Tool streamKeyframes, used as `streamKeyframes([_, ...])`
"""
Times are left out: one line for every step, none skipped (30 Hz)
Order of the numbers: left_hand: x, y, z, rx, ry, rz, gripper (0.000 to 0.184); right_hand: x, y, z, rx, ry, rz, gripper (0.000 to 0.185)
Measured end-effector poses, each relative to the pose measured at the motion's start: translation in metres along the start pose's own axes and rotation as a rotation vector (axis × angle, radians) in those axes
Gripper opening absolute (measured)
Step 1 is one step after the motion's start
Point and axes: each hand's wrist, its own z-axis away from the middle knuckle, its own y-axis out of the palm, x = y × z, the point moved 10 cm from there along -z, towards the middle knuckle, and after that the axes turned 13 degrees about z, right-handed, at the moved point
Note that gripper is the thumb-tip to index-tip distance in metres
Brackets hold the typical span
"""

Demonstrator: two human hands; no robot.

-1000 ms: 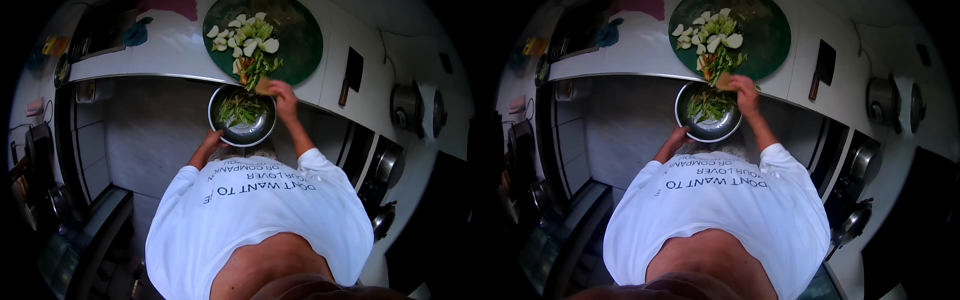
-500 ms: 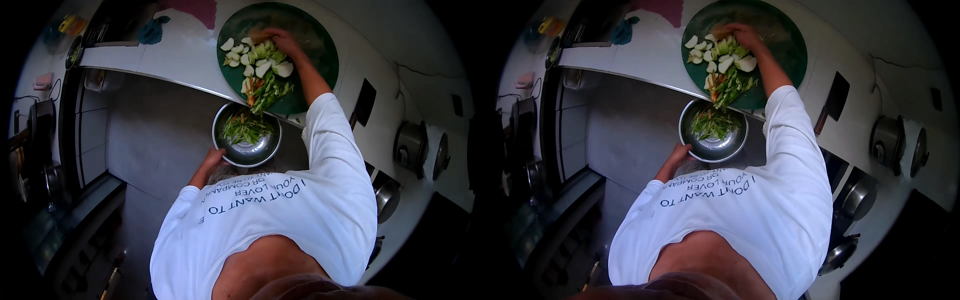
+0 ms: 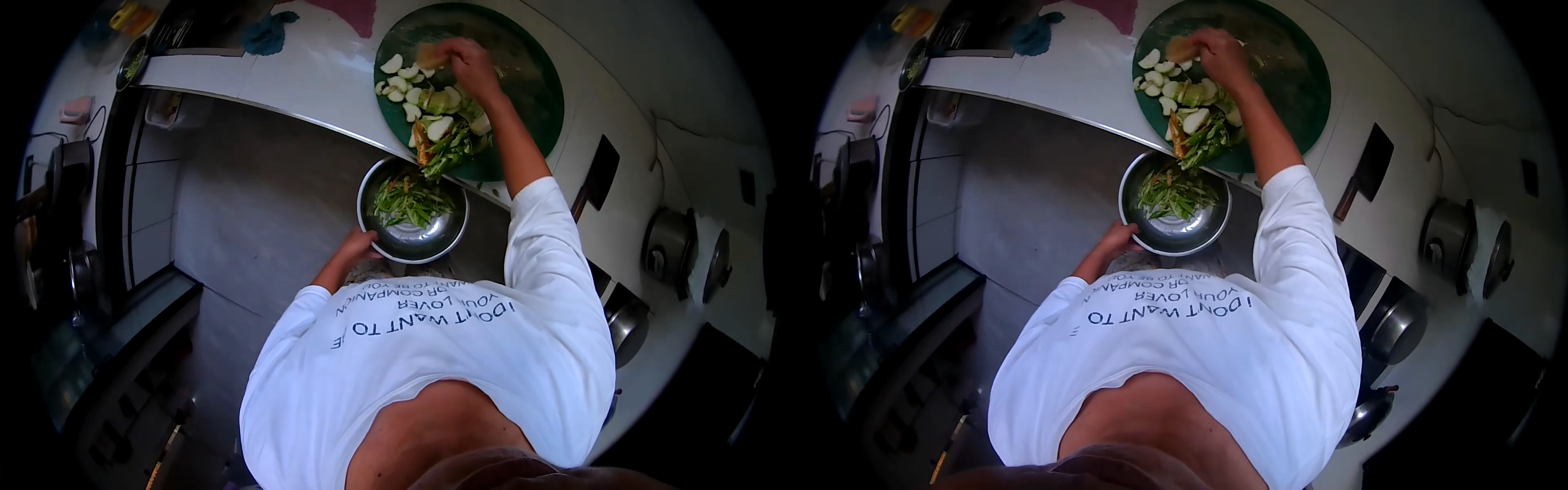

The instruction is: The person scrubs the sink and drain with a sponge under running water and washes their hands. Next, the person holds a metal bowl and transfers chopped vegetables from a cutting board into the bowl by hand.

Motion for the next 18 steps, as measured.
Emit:
streamKeyframes([0.001,-0.001,-0.001,-0.001,-0.006,-0.008,0.031,0.008,0.006,-0.015,-0.056,-0.03,-0.003,0.019])
streamKeyframes([0.001,-0.002,-0.002,-0.001,-0.013,-0.016,0.031,0.017,0.013,-0.025,-0.111,-0.061,-0.006,0.019])
streamKeyframes([0.001,-0.001,-0.003,0.002,-0.008,-0.018,0.031,0.03,0.026,-0.031,-0.093,-0.098,0.013,0.023])
streamKeyframes([0.001,-0.002,-0.003,0.004,-0.006,-0.018,0.03,0.036,0.051,-0.034,-0.008,-0.127,-0.019,0.027])
streamKeyframes([0.002,-0.002,-0.004,0.006,-0.005,-0.016,0.03,0.042,0.079,-0.034,0.077,-0.157,-0.051,0.03])
streamKeyframes([0.0,-0.001,-0.005,0.019,0.024,-0.001,0.03,0.042,0.109,-0.029,0.165,-0.185,-0.083,0.034])
streamKeyframes([-0.002,0.0,-0.005,0.032,0.05,0.014,0.03,0.039,0.139,-0.022,0.344,-0.073,-0.252,0.038])
streamKeyframes([-0.002,-0.002,-0.003,0.044,0.071,0.029,0.029,0.042,0.145,-0.016,0.337,-0.122,-0.199,0.038])
streamKeyframes([0.001,-0.006,-0.003,0.023,0.074,0.016,0.03,0.052,0.136,-0.009,0.332,-0.169,-0.144,0.037])
streamKeyframes([0.0,-0.007,-0.005,0.008,0.079,0.005,0.03,0.057,0.129,-0.003,0.327,-0.22,-0.084,0.037])
streamKeyframes([-0.001,-0.006,-0.007,-0.002,0.085,-0.006,0.03,0.055,0.133,0.006,0.337,-0.297,-0.103,0.031])
streamKeyframes([0.001,-0.005,-0.007,0.005,0.075,0.001,0.03,0.06,0.131,0.014,0.385,-0.308,-0.095,0.03])
streamKeyframes([0.001,-0.004,-0.007,0.016,0.067,0.006,0.03,0.064,0.128,0.024,0.433,-0.318,-0.083,0.029])
streamKeyframes([0.0,-0.004,-0.007,0.027,0.059,0.01,0.03,0.068,0.124,0.031,0.479,-0.329,-0.069,0.028])
streamKeyframes([-0.003,-0.002,-0.005,0.034,0.073,0.015,0.032,0.074,0.117,0.036,0.395,-0.308,-0.095,0.024])
streamKeyframes([-0.004,0.0,-0.004,0.036,0.074,0.01,0.032,0.076,0.118,0.042,0.433,-0.312,-0.092,0.024])
streamKeyframes([-0.005,0.001,-0.002,0.036,0.074,0.005,0.033,0.08,0.119,0.051,0.47,-0.314,-0.092,0.023])
streamKeyframes([-0.005,0.001,-0.002,0.033,0.075,-0.004,0.034,0.087,0.117,0.057,0.504,-0.316,-0.095,0.023])
